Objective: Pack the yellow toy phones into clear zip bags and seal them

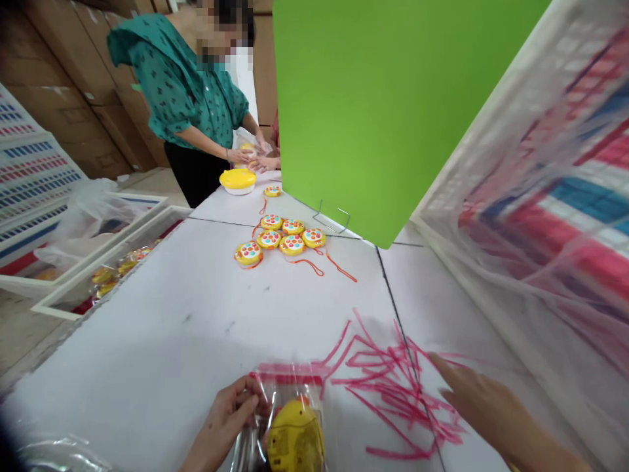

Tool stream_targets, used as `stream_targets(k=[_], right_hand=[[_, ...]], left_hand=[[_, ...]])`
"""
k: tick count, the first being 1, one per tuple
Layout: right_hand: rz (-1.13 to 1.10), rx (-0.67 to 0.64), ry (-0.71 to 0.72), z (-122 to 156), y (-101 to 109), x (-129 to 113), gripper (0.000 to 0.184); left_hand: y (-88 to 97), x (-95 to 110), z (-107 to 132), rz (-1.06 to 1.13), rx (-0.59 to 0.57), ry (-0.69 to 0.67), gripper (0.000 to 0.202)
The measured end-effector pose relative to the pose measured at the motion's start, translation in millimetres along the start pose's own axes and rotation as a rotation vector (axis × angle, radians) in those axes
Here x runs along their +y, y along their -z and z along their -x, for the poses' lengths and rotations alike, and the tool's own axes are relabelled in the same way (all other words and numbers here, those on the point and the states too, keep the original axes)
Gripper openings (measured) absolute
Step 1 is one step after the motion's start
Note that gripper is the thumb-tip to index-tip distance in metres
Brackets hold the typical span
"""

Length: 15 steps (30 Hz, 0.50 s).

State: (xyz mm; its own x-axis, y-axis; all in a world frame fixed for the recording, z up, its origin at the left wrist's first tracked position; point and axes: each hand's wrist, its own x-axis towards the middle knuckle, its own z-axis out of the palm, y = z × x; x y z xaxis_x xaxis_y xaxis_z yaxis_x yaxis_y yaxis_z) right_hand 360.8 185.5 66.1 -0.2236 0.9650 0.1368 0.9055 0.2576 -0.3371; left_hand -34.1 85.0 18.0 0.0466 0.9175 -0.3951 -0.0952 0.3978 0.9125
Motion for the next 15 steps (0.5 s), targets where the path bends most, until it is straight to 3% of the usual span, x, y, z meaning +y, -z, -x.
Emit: stream_targets(k=[3,5,8,11,15], right_hand=[[-0.291,-0.334,0.011,2,10,-15,0.050],[-0.435,-0.441,-0.012,2,15,-33,0.054],[-0.382,-0.401,-0.049,1,3,-68,0.039],[-0.390,-0.379,-0.037,3,-27,-104,0.021],[-0.504,-0.436,-0.046,0,-62,-140,0.015]], left_hand=[[-0.4,1,2,0.021,0.033,-0.010,0.014],[-0.6,1,4,0.065,0.050,-0.001,0.015],[-1.2,-1,6,0.139,0.053,0.033,0.016],[-1.5,-3,7,0.170,0.055,0.048,0.016],[-0.6,-4,7,0.175,0.058,0.067,0.019]])
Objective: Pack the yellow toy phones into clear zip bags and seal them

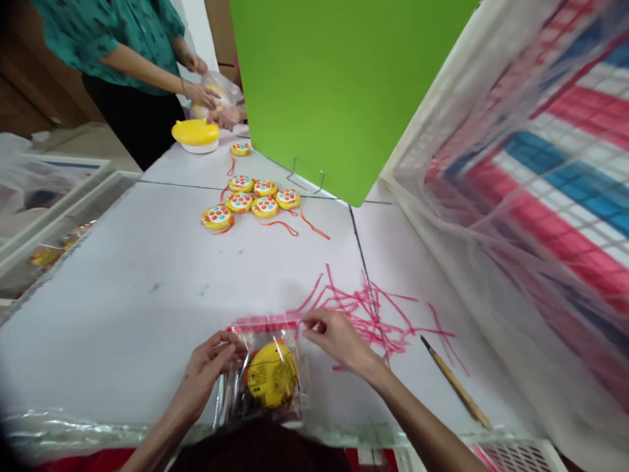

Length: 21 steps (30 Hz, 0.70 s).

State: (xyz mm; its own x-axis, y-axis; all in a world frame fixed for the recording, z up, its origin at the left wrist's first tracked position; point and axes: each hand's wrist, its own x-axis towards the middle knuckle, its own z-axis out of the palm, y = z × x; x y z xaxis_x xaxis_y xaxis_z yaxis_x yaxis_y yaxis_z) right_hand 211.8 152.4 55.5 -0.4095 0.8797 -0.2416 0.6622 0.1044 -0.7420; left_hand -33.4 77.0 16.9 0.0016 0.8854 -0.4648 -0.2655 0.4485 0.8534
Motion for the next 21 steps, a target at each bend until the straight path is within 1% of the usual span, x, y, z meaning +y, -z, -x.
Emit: stream_targets(k=[2,4,7,10,12,15,17,19,21], right_hand=[[-0.059,-0.021,-0.006,-10,-12,-4,0.023],[-0.101,-0.047,-0.003,-20,-20,-6,0.025],[-0.149,-0.097,-0.014,-31,-28,-5,0.015],[-0.260,-0.142,-0.017,-37,-34,1,0.007],[-0.318,-0.147,0.005,-37,-36,6,0.005],[-0.338,-0.139,0.036,-33,-35,12,0.006],[-0.356,-0.138,0.060,-29,-34,15,0.007],[-0.372,-0.137,0.078,-25,-33,16,0.010],[-0.373,-0.137,0.083,-23,-32,16,0.014]], left_hand=[[0.5,0,-1,-0.014,-0.002,0.006,0.020],[0.9,0,-1,-0.023,-0.008,0.001,0.020],[1.0,-1,-2,-0.046,-0.015,-0.020,0.022],[1.6,-1,-2,-0.089,-0.015,-0.033,0.025],[2.7,-1,-2,-0.087,-0.028,-0.029,0.026],[5.0,1,0,-0.040,-0.075,-0.001,0.025],[6.5,4,0,-0.050,-0.089,-0.006,0.021],[7.6,7,1,-0.100,-0.065,-0.012,0.015],[8.4,10,1,-0.158,-0.028,-0.018,0.015]])
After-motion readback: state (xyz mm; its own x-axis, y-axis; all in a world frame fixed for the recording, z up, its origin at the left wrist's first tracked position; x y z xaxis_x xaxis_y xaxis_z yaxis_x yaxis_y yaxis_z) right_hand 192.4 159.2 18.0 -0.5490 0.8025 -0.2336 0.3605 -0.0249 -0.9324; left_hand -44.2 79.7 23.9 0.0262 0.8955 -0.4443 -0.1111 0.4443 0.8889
